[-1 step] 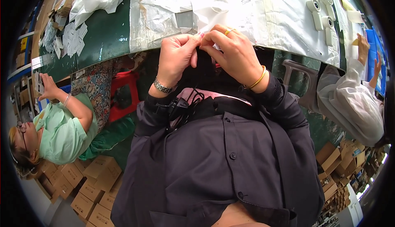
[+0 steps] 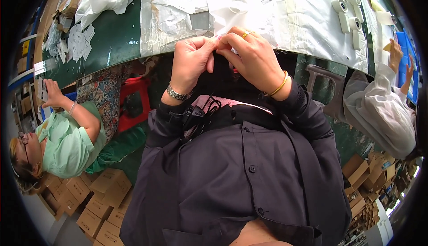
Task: The person picks up a handheld fan and slides it into a plastic bag before folding the opening closed. After pressing the bag flat, the person sets the packaged fan aside and repeats the process with another fan.
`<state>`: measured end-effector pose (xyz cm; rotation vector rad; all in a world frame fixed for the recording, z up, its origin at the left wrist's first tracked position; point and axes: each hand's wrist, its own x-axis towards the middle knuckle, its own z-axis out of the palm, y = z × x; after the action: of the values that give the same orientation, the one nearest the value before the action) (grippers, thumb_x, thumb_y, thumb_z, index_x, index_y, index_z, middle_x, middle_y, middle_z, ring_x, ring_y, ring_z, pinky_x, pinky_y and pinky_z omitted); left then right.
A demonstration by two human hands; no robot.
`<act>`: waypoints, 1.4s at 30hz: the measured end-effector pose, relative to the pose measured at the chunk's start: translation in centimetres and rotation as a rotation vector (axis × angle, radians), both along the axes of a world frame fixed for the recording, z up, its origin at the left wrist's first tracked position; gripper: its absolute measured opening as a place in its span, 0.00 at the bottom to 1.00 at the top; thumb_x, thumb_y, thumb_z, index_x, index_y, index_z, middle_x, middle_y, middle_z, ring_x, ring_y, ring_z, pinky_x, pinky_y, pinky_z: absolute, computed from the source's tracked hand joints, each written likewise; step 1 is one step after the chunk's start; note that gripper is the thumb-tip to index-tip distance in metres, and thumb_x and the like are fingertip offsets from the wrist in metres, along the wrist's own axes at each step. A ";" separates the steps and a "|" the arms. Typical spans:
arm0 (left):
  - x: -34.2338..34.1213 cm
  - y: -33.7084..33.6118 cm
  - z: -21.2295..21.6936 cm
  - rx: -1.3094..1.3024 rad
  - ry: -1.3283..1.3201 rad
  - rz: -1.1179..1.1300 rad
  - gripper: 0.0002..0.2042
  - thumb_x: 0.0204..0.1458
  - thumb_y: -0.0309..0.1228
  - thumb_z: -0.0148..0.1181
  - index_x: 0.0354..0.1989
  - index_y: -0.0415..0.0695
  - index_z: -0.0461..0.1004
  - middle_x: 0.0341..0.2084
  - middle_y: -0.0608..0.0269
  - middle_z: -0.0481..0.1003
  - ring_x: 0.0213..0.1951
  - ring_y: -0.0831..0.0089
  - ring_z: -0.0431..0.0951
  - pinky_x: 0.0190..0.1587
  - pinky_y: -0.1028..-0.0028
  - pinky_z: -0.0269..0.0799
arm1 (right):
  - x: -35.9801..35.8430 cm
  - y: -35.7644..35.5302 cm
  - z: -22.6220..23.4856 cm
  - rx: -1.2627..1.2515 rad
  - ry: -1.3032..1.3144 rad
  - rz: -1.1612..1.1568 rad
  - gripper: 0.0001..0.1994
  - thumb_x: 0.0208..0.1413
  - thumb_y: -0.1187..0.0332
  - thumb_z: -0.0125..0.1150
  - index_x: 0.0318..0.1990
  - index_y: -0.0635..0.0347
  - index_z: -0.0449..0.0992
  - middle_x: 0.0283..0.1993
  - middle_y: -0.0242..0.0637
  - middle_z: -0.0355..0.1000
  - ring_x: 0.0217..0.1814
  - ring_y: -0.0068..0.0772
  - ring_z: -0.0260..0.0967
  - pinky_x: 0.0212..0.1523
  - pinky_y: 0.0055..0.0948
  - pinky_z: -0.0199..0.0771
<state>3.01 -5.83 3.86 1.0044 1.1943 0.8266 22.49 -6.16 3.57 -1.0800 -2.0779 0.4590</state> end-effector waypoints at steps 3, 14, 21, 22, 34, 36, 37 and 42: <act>0.4 -0.1 0.2 0.025 -0.015 0.050 0.18 0.70 0.36 0.65 0.27 0.39 0.82 0.12 0.71 0.73 0.14 0.88 0.65 0.20 0.81 0.53 | -0.1 0.1 0.0 0.033 -0.055 0.002 0.08 0.62 0.67 0.70 0.41 0.59 0.77 0.40 0.37 0.76 0.42 0.43 0.77 0.45 0.39 0.76; -1.6 0.5 -0.2 0.044 0.054 0.034 0.18 0.69 0.36 0.66 0.25 0.40 0.80 0.13 0.70 0.74 0.15 0.89 0.64 0.20 0.81 0.54 | 3.9 -2.6 1.5 -0.368 0.667 0.121 0.04 0.73 0.71 0.60 0.43 0.60 0.73 0.39 0.35 0.76 0.42 0.33 0.75 0.43 0.35 0.74; -3.9 -0.4 -0.2 0.001 0.046 -0.001 0.18 0.70 0.38 0.65 0.28 0.39 0.81 0.14 0.69 0.75 0.15 0.90 0.61 0.21 0.82 0.52 | 16.8 -5.0 1.7 -0.431 0.735 -0.353 0.07 0.75 0.72 0.59 0.54 0.64 0.77 0.42 0.38 0.79 0.35 0.24 0.68 0.39 0.25 0.68; -4.2 -0.4 -0.8 0.020 0.025 -0.014 0.18 0.70 0.38 0.65 0.29 0.39 0.82 0.13 0.69 0.75 0.14 0.90 0.61 0.20 0.83 0.52 | 17.7 -5.5 1.7 -0.418 0.321 -0.701 0.09 0.74 0.71 0.61 0.56 0.65 0.80 0.40 0.36 0.79 0.35 0.22 0.67 0.38 0.23 0.66; -3.9 0.7 -0.2 1.062 0.703 -0.036 0.29 0.51 0.17 0.69 0.63 0.51 0.79 0.60 0.60 0.77 0.58 0.64 0.75 0.54 0.70 0.72 | 11.3 -5.6 -0.9 -0.261 0.269 -0.493 0.18 0.58 0.72 0.75 0.56 0.51 0.85 0.40 0.31 0.80 0.51 0.32 0.77 0.60 0.35 0.68; -3.6 0.6 -0.4 1.141 0.775 -0.088 0.34 0.47 0.15 0.69 0.66 0.54 0.78 0.65 0.61 0.74 0.65 0.60 0.72 0.61 0.67 0.71 | 9.3 -4.0 0.0 0.037 -0.059 -0.386 0.22 0.55 0.72 0.75 0.59 0.49 0.84 0.46 0.32 0.80 0.54 0.37 0.75 0.60 0.38 0.68; -3.5 0.7 -0.5 1.151 0.775 -0.109 0.33 0.47 0.16 0.69 0.65 0.55 0.79 0.65 0.62 0.75 0.67 0.59 0.71 0.64 0.65 0.68 | 8.6 -3.3 0.2 0.188 -0.224 -0.328 0.24 0.54 0.72 0.76 0.60 0.49 0.83 0.49 0.32 0.79 0.56 0.39 0.74 0.60 0.39 0.68; -3.2 0.9 -1.4 1.186 0.785 -0.157 0.30 0.47 0.19 0.70 0.60 0.58 0.82 0.67 0.66 0.75 0.71 0.58 0.68 0.70 0.63 0.62 | 6.9 -3.1 -2.2 0.183 -0.251 -0.226 0.26 0.53 0.72 0.76 0.62 0.46 0.82 0.54 0.32 0.78 0.61 0.38 0.71 0.62 0.38 0.66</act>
<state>-0.16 -4.91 2.48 2.5291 1.1805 1.0578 29.34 -9.22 1.41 -1.2952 -2.1285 0.0216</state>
